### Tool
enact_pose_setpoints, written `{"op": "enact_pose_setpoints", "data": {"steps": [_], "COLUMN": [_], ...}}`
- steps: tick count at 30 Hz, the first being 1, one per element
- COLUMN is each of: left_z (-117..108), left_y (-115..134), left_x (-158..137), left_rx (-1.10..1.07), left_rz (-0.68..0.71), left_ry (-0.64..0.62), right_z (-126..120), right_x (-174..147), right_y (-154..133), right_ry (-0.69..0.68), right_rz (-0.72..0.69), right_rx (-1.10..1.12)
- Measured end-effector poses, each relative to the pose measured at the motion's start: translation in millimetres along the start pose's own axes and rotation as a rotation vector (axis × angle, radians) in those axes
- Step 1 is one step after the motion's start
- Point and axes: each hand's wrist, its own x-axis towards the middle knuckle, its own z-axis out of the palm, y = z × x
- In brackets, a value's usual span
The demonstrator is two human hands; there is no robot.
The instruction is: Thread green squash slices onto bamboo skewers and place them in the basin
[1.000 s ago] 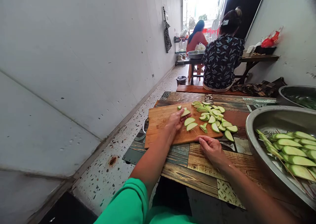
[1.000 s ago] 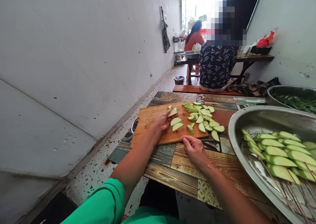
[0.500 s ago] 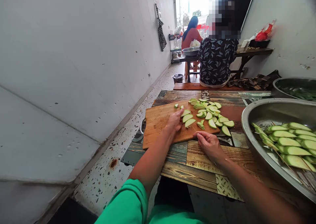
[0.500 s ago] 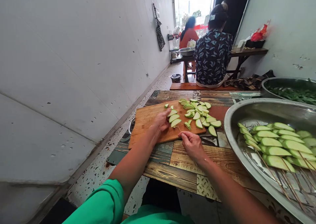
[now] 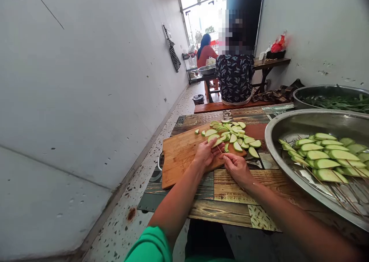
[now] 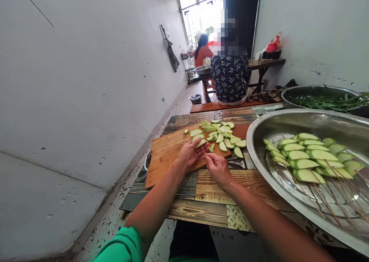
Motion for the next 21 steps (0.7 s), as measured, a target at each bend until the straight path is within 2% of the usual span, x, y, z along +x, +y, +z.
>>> {"op": "enact_pose_setpoints", "data": {"steps": [4, 8, 12, 15, 19, 21], "left_z": [1, 5, 9, 7, 2, 0], "left_y": [-2, -12, -12, -2, 9, 11], "left_x": [-1, -1, -1, 0, 0, -1], "left_rx": [0.004, 0.039, 0.058, 0.028, -0.076, -0.086], "left_rz": [-0.005, -0.065, -0.055, -0.033, 0.068, 0.065], "left_ry": [0.024, -0.017, -0.028, -0.008, 0.037, 0.029], "right_z": [0, -3, -6, -6, -3, -1], "right_x": [1, 7, 9, 6, 1, -1], "right_y": [6, 11, 10, 5, -1, -2], "right_ry": [0.016, 0.05, 0.066, 0.035, -0.07, -0.106], "right_rz": [-0.049, -0.116, -0.152, -0.106, -0.053, -0.051], "right_rx": [-0.05, -0.083, -0.106, -0.085, -0.034, -0.043]}}
